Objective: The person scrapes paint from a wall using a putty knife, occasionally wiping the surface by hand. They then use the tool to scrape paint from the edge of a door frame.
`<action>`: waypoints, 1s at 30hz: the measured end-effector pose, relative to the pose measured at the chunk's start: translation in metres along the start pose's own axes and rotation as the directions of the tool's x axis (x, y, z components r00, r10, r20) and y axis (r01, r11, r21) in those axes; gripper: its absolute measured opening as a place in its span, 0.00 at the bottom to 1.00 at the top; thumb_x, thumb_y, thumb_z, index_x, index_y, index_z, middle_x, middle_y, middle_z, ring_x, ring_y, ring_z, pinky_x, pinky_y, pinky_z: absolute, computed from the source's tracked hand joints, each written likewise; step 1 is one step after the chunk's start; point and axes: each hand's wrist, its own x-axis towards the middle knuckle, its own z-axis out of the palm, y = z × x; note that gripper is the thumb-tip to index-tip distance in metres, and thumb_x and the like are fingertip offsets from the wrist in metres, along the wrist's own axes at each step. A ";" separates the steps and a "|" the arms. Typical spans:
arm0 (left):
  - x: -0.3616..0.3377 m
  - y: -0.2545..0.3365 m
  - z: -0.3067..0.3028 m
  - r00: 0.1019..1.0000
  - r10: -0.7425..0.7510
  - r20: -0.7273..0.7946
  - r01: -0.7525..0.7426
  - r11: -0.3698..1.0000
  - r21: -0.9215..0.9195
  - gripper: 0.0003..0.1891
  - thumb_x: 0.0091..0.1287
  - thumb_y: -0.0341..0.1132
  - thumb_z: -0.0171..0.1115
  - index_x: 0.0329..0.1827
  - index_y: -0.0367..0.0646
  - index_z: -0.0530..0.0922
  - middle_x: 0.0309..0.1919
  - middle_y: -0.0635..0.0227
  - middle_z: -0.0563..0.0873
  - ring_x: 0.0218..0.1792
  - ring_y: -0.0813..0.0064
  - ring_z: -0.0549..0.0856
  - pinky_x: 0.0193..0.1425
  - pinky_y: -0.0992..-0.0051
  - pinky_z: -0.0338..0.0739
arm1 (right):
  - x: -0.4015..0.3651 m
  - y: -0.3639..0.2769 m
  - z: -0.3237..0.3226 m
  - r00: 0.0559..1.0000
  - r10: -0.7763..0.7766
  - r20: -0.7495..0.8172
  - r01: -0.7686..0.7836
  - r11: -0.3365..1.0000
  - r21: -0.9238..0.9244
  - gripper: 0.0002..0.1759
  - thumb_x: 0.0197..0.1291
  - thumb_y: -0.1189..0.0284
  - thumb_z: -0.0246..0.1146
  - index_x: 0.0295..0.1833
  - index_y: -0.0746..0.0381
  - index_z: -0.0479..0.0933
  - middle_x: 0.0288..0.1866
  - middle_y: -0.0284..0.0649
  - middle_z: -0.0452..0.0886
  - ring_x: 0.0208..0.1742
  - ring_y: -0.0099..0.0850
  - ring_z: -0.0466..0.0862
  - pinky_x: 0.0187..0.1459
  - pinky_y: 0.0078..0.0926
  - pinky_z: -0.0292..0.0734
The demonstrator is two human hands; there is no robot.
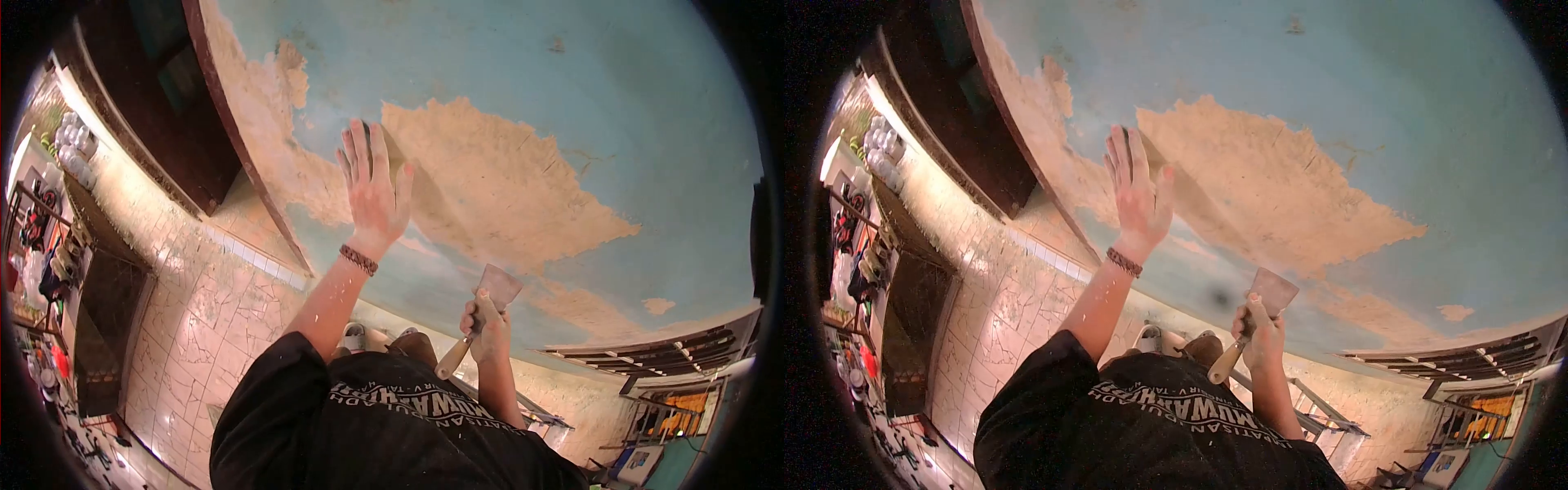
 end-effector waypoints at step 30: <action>-0.021 0.078 -0.009 0.672 -0.255 0.696 0.673 -0.184 -0.717 0.12 0.67 0.35 0.65 0.46 0.37 0.79 0.37 0.70 0.84 0.41 0.79 0.80 0.51 0.75 0.72 | -0.025 -0.080 0.005 0.873 -0.156 0.463 0.372 0.826 -0.423 0.22 0.64 0.74 0.64 0.62 0.63 0.70 0.32 0.32 0.78 0.25 0.17 0.73 0.28 0.17 0.71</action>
